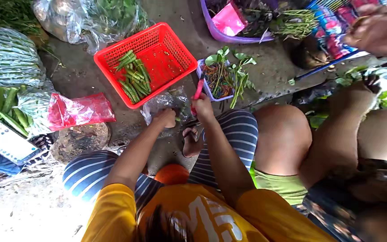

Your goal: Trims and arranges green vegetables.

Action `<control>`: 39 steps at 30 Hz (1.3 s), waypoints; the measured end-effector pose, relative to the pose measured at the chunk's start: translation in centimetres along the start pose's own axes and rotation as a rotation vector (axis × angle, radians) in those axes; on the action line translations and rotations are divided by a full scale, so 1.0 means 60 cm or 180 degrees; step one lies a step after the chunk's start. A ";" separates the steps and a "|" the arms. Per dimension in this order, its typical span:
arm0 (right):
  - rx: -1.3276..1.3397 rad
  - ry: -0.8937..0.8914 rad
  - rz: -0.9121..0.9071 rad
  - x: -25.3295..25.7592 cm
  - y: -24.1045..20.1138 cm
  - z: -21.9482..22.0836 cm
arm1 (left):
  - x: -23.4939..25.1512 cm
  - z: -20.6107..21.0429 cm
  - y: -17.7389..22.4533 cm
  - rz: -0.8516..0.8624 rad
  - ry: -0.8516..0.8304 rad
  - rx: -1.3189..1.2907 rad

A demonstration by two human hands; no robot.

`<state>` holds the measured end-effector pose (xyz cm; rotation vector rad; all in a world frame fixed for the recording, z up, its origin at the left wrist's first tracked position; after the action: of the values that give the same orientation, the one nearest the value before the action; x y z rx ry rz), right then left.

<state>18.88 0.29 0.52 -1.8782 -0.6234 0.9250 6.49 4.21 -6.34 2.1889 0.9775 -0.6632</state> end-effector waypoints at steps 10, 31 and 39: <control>-0.0469 -0.0941 -0.0925 -0.038 -0.098 -0.080 | 0.056 -0.125 0.008 -0.0193 0.0697 -0.0006; -0.0824 -0.0689 -0.1399 -0.024 -0.108 -0.097 | 0.102 -0.044 0.055 -0.0220 0.0468 0.1224; -0.0806 -0.0711 -0.1506 -0.033 -0.111 -0.093 | -0.075 -0.119 -0.039 -0.0479 0.0869 -0.2066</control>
<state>21.93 -1.03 8.80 -1.7365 -1.3076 0.7698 3.26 8.51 0.58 1.6568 1.2900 -0.0737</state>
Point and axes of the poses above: each hand's wrist, its own x-axis towards the middle knuckle, its own z-axis out of the palm, y = z × x, the point moved 10 cm from there along x, towards the middle knuckle, and after that the axes turned 4 degrees about -z, right-handed, at the moved point
